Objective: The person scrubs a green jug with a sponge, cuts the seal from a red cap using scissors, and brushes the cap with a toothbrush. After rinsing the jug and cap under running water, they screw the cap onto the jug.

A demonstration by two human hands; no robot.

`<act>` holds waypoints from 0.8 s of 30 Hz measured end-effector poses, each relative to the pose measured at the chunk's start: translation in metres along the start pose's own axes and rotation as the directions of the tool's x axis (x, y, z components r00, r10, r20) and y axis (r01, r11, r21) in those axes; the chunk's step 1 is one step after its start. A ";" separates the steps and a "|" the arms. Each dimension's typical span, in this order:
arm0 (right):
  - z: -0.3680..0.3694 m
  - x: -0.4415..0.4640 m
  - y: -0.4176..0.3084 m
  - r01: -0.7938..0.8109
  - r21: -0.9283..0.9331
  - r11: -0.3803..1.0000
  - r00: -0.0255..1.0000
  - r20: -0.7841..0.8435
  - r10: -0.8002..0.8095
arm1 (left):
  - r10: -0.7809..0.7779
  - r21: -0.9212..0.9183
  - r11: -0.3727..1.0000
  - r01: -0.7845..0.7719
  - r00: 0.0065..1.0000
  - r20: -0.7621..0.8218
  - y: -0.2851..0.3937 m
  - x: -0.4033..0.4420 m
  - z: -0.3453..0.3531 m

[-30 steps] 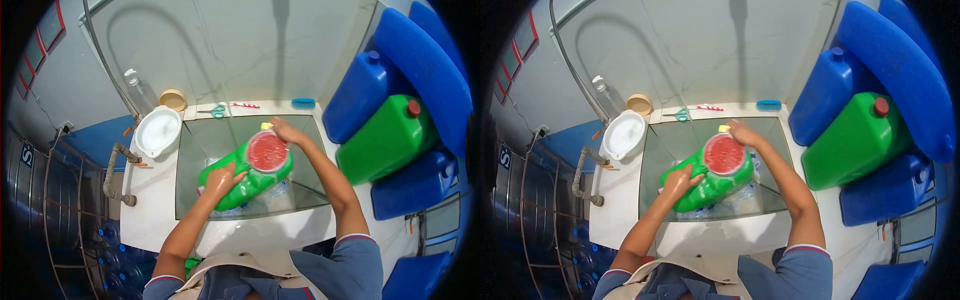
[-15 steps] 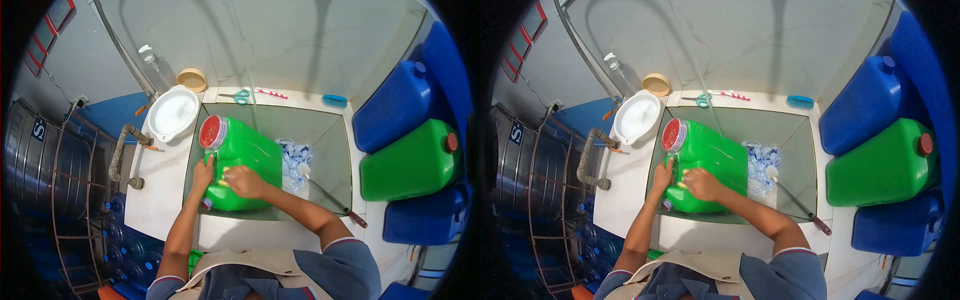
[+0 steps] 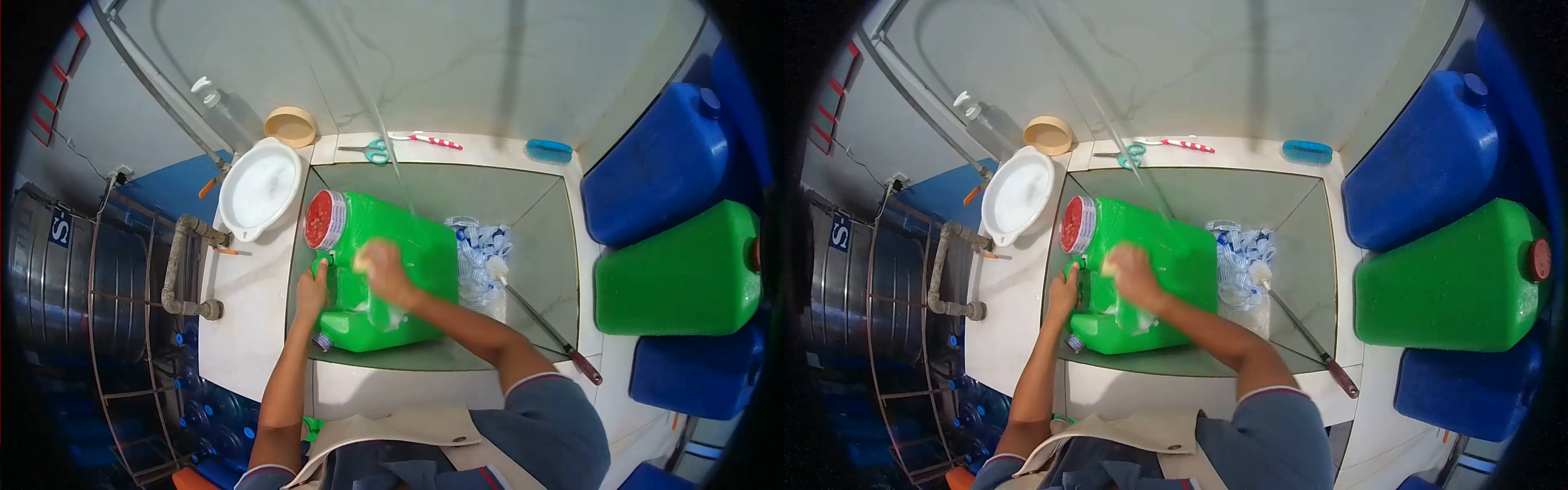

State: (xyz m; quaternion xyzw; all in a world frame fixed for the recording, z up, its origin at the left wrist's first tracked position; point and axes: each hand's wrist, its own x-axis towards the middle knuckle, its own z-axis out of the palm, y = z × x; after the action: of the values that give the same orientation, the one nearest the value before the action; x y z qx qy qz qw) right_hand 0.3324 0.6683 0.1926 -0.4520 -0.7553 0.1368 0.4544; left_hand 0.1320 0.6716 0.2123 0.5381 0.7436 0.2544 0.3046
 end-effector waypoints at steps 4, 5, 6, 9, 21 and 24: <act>-0.001 -0.031 0.116 -0.345 0.014 0.938 0.886 -0.324 0.331 | -0.096 -0.070 0.992 0.103 0.991 0.095 0.028 -0.011 -0.012; -0.007 -0.076 0.120 -0.407 -0.113 0.906 0.898 -0.231 0.374 | -0.124 -0.052 0.990 0.129 0.988 0.092 0.030 -0.014 -0.013; -0.001 -0.123 0.102 -0.410 -0.173 0.895 0.907 -0.177 0.382 | -0.151 -0.036 0.987 0.155 0.985 0.088 0.032 -0.014 -0.012; -0.012 -0.156 0.014 -0.336 0.261 0.905 0.941 0.046 0.336 | -0.119 -0.043 0.991 0.123 0.989 0.084 0.021 -0.008 -0.008; 0.004 -0.151 0.143 -0.806 0.137 0.575 0.554 -0.166 0.816 | -0.097 -0.103 0.989 0.103 0.994 0.058 0.033 -0.016 -0.011; 0.058 -0.186 0.054 -0.739 0.135 0.660 0.639 -0.167 0.751 | -0.119 -0.108 0.985 0.132 0.986 0.120 0.010 -0.006 -0.011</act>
State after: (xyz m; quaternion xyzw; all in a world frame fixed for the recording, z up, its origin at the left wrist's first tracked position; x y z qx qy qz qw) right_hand 0.3486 0.5600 0.0231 -0.7220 -0.4462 0.2838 0.4461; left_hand 0.1322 0.6681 0.2282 0.4850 0.7417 0.2466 0.3922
